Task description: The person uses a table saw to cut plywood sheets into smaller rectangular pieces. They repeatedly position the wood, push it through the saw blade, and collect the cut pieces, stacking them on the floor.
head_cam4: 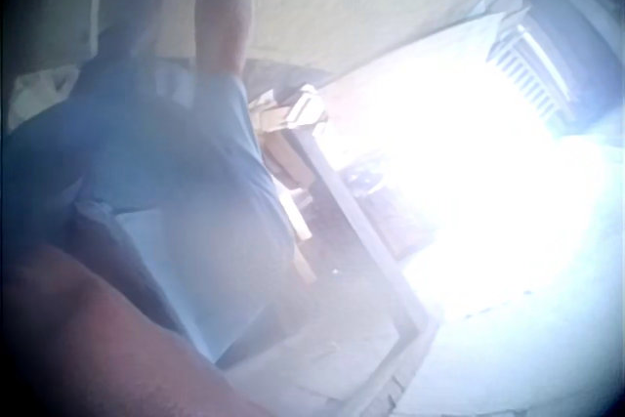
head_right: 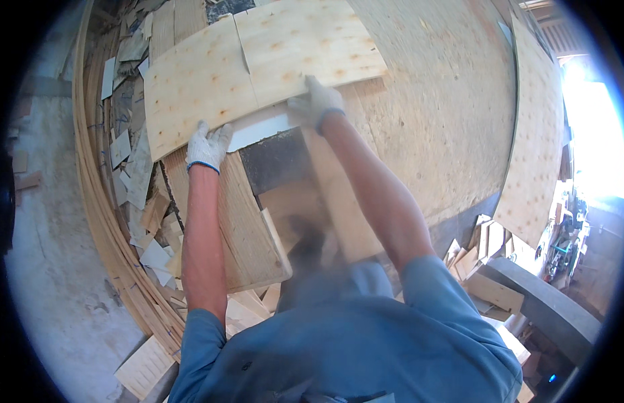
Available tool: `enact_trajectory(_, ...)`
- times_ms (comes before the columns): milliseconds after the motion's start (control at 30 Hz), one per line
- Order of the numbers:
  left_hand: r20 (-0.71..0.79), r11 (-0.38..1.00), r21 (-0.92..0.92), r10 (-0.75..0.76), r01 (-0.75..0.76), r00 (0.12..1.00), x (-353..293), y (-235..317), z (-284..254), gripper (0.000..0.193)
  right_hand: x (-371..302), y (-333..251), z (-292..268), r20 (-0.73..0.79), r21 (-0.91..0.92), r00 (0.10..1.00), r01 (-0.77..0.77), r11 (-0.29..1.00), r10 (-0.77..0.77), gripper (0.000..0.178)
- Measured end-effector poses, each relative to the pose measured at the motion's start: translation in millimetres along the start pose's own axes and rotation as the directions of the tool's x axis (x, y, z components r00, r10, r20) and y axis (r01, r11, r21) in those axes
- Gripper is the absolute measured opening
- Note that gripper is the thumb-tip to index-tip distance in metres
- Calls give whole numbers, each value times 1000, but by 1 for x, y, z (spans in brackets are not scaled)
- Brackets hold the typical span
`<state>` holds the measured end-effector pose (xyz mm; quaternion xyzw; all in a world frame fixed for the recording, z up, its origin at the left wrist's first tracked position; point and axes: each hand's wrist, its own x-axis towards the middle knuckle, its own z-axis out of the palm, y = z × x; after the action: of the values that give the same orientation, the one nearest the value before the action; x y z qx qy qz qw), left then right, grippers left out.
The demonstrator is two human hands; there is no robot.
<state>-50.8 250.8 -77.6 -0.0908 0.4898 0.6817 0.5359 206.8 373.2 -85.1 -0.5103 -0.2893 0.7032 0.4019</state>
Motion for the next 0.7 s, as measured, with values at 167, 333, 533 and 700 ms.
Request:
enact_trajectory(167, 280, 897, 370, 141, -243, 950, 7, 2, 12, 57, 43, 7, -22, 103, -197, 977, 205, 959, -188, 42)
enact_trajectory(333, -47, 989, -145, 7, -14, 999, 14, 12, 24, 60, -1, -37, 36, -71, 258, 982, -154, 954, 178, 39)
enact_trajectory(533, -88, 992, -129, -5, -7, 996, 15, 12, 26, 59, 8, -33, 36, -70, 216, 990, -108, 970, 126, 39)
enact_trajectory(700, -2, 988, -155, -13, 13, 1000, 25, 17, 43, 66, 44, -32, 24, -25, 214, 994, -101, 972, 109, 34)
